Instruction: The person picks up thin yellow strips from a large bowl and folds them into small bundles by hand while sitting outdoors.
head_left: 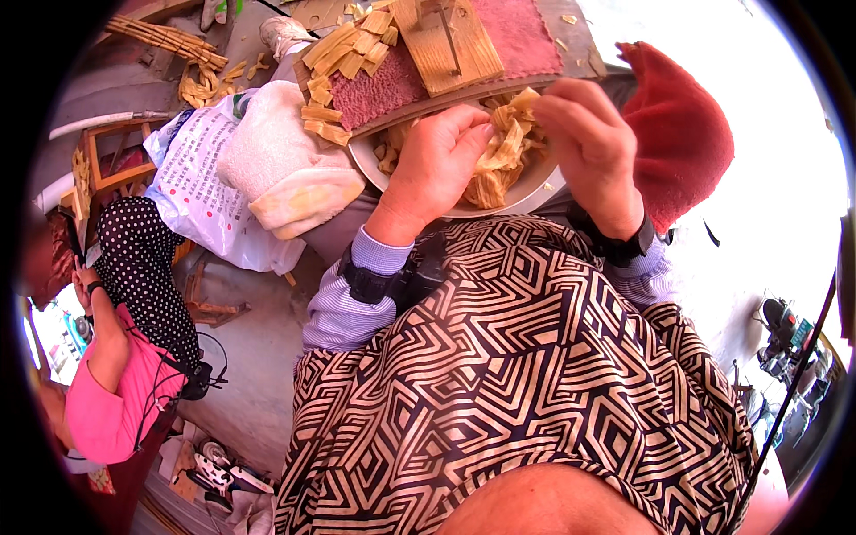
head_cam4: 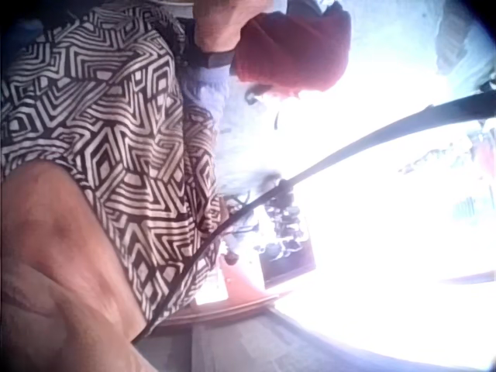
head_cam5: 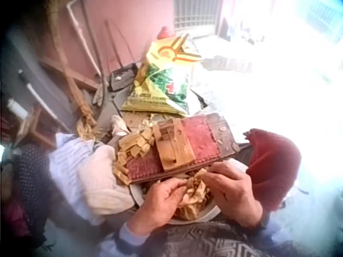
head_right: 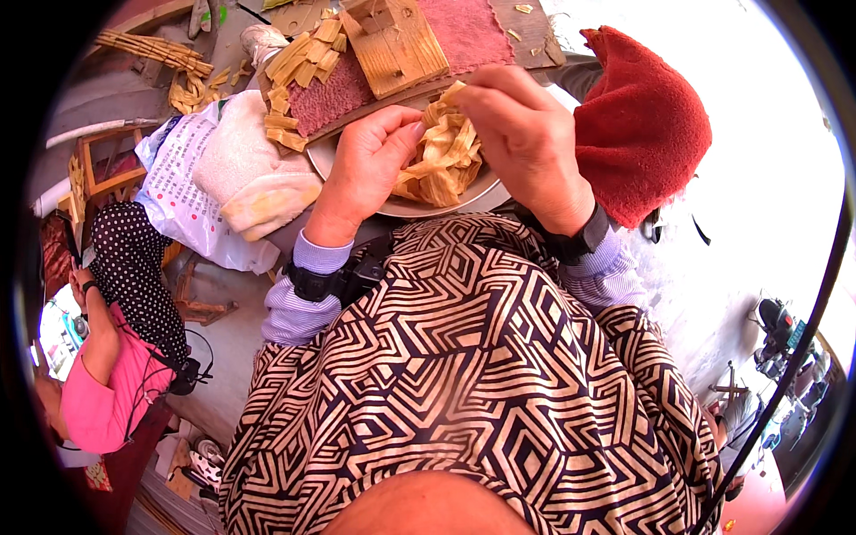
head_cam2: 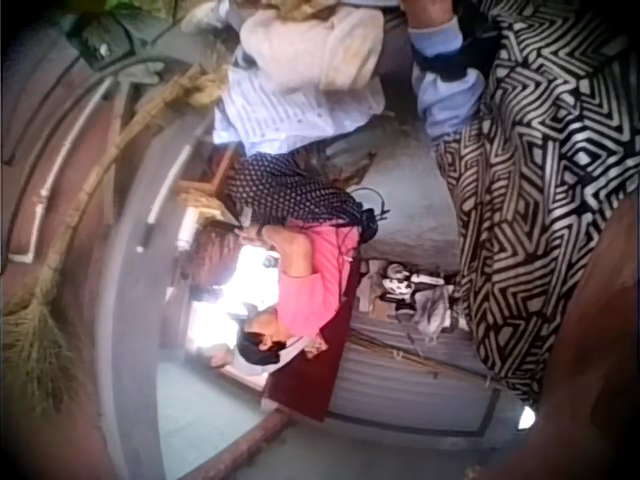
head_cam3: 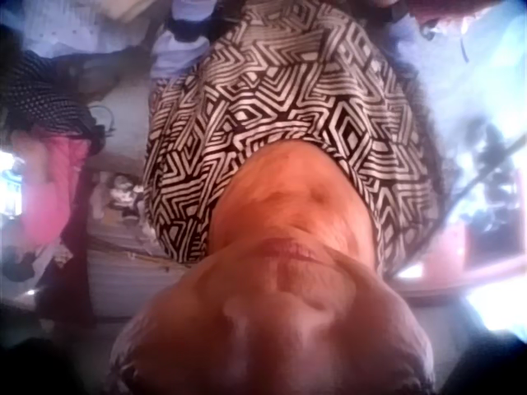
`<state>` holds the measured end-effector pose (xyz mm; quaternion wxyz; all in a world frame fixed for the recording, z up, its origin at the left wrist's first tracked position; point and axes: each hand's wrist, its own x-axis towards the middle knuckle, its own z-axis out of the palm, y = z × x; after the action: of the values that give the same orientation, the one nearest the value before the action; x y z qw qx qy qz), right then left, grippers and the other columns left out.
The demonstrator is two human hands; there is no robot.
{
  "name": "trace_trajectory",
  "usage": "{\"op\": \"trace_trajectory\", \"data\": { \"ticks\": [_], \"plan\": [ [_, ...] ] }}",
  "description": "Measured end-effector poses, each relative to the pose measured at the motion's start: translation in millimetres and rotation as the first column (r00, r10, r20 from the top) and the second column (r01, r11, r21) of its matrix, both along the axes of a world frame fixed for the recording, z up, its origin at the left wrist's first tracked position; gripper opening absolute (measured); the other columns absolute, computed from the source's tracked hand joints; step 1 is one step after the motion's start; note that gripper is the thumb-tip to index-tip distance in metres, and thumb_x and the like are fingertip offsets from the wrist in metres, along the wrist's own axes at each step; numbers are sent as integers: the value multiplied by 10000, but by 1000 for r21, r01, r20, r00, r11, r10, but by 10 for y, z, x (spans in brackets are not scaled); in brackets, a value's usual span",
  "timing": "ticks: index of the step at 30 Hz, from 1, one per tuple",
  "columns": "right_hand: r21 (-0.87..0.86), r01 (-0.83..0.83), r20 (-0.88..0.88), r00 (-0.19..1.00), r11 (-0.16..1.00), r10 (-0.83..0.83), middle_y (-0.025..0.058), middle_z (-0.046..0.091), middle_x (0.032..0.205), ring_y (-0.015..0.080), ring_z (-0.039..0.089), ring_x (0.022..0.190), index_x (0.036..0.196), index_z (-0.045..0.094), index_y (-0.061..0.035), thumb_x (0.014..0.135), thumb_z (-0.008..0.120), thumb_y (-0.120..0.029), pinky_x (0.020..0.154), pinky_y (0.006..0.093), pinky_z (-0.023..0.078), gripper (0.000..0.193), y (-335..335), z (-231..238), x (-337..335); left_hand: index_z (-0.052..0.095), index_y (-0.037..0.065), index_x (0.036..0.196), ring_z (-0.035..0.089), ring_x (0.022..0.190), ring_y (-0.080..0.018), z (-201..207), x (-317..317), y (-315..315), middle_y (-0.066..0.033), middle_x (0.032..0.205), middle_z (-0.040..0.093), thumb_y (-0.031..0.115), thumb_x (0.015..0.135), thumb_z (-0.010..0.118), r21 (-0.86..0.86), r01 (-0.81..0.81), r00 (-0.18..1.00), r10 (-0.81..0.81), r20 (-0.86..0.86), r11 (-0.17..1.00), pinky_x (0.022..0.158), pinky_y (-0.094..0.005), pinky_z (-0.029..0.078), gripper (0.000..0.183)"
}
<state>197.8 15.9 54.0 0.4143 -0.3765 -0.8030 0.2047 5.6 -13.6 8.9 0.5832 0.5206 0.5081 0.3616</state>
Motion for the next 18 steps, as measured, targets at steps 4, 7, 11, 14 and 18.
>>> {"op": "trace_trajectory", "data": {
  "ticks": [4, 7, 11, 14, 18],
  "plan": [
    [46, 25, 188, 982, 999, -33, 59, 627, 900, 273, 621, 730, 906, 652, -69, 730, 649, -18, 619, 345, 497, 183, -14, -57, -25, 618, -37, 972, 614, 705, -176, 83, 62, -17, -144, 789, 655, 149, 915, 563, 42, -3, 1000, 4, -29, 999, 662, -307, 477, 202],
    [39, 73, 323, 943, 997, -81, 70, 615, 864, 279, 618, 712, 879, 629, -69, 724, 651, -21, 616, 337, 491, 164, -17, -83, -67, 611, -38, 978, 565, 684, -135, 145, 75, -14, -89, 768, 615, 139, 929, 557, 69, 13, 998, -8, -63, 998, 634, -272, 454, 192],
    [-34, 124, 275, 955, 992, -110, 77, 602, 826, 283, 604, 682, 850, 603, -64, 760, 642, -40, 618, 318, 488, 102, -14, -134, -141, 611, -37, 989, 455, 648, -35, 79, 93, -6, 30, 716, 528, 126, 960, 540, 31, -10, 998, 8, 70, 999, 581, -193, 398, 181],
    [-343, 184, -14, 980, 921, -201, 44, 607, 812, 218, 609, 666, 868, 593, -46, 832, 623, -73, 635, 297, 500, 54, -10, -324, -100, 615, -29, 969, 434, 617, -38, -13, 82, 26, 30, 692, 511, 132, 957, 546, -114, -31, 972, 56, 228, 993, 560, -190, 374, 176],
    [-833, -368, -546, 663, 413, -511, -11, 602, 817, 103, 590, 679, 951, 602, -30, 923, 571, -122, 661, 273, 511, 101, -10, -600, -9, 617, -23, 952, 414, 593, -40, -89, 75, 6, 26, 675, 502, 141, 952, 553, -260, -24, 925, 119, 359, 965, 546, -186, 346, 176]
  ]
}}
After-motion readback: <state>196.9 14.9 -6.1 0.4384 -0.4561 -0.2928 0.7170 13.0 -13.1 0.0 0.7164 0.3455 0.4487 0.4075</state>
